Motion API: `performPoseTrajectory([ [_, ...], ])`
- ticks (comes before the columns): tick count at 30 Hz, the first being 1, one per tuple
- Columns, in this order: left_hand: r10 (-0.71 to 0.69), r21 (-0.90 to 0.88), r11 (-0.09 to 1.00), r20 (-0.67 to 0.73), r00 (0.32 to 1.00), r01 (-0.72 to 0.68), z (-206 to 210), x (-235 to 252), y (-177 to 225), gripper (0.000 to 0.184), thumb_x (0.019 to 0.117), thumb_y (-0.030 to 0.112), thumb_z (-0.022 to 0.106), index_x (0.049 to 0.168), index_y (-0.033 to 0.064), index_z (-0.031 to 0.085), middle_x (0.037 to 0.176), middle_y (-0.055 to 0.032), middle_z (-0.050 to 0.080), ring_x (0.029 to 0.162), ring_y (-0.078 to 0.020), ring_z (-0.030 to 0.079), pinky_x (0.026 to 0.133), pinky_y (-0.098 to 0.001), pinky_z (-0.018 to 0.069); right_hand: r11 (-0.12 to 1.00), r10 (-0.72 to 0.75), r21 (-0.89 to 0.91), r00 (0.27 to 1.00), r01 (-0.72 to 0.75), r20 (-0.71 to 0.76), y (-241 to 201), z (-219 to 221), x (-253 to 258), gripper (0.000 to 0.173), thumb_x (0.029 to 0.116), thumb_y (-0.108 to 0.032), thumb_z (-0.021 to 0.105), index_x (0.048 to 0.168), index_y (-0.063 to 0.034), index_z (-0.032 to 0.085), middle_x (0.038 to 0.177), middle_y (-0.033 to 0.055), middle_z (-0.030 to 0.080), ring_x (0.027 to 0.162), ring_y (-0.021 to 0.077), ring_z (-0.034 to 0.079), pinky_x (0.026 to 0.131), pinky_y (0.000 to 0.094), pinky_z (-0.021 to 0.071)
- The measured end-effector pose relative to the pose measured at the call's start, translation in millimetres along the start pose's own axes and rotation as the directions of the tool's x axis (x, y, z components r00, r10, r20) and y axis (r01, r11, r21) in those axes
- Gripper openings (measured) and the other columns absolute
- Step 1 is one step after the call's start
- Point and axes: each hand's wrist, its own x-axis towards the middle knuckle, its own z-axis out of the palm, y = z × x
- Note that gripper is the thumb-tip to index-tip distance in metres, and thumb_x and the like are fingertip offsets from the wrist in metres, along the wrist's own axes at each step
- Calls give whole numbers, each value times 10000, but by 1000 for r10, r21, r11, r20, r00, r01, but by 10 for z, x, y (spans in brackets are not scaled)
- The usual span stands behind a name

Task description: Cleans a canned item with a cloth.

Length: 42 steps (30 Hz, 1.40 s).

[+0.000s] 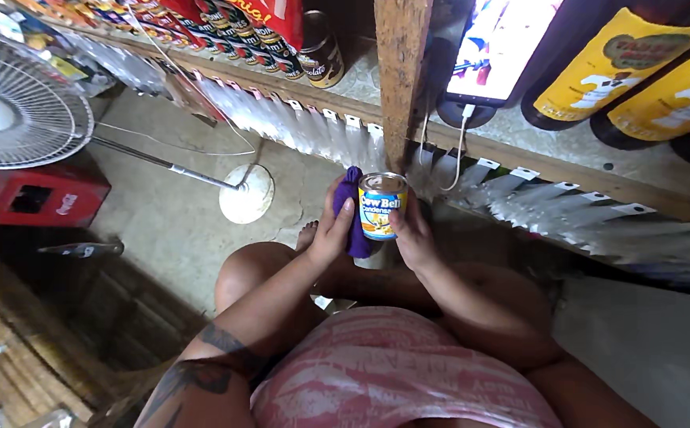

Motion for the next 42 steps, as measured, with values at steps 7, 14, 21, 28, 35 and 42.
performPoseTrajectory([
  [7, 92, 184, 978, 30, 995, -96, -19, 29, -50, 641, 1073, 463, 418, 1560, 76, 262, 1328, -91, 604, 1134, -116, 643, 970, -361, 563, 998, 62, 22, 998, -62, -9, 45, -41, 64, 882, 945, -501, 606, 1611, -158, 140, 1457, 61, 496, 1258, 117, 560, 1056, 343, 496],
  [14, 45, 240, 970, -29, 999, -37, 18, 35, -48, 588, 1084, 433, 395, 1545, 76, 318, 1295, -96, 624, 1089, -108, 659, 942, -355, 570, 992, 109, 65, 993, -106, -41, -2, 26, 11, 1052, 747, -310, 857, 1553, -114, 211, 1309, 47, 575, 1127, 88, 630, 967, 286, 555],
  [21, -8, 172, 985, -53, 999, 17, 71, -3, -68, 585, 1075, 458, 387, 1552, 127, 311, 1284, -77, 635, 1091, -128, 665, 928, -377, 578, 996, 68, 56, 994, -64, -81, 52, 18, 11, 1057, 741, -477, 843, 1508, -99, 223, 1288, 31, 571, 1137, 83, 618, 977, 297, 548],
  [28, 36, 190, 981, -46, 998, -27, 100, -25, -94, 622, 1074, 458, 402, 1563, 96, 273, 1319, -96, 612, 1126, -132, 650, 957, -385, 565, 995, 73, 79, 981, -60, -177, 22, 39, 27, 877, 813, -447, 781, 1465, -42, 355, 1221, 34, 620, 1082, 71, 638, 952, 282, 552],
  [35, 101, 456, 887, -42, 994, -71, 95, 18, -76, 640, 1059, 457, 448, 1574, 111, 290, 1398, -130, 577, 1195, -182, 629, 992, -456, 542, 996, 88, 5, 987, -88, -134, 111, 7, 70, 756, 1009, -487, 480, 1614, -154, 171, 1505, 84, 450, 1315, 116, 509, 1091, 342, 457],
  [42, 54, 477, 879, -75, 996, -12, 92, 1, -66, 676, 1049, 533, 425, 1570, 122, 295, 1335, -125, 619, 1141, -191, 658, 953, -477, 558, 993, 101, 70, 990, -95, -94, 106, -4, 56, 1125, 739, -684, 757, 1578, -160, 221, 1379, 49, 550, 1195, 119, 596, 1005, 341, 531],
])
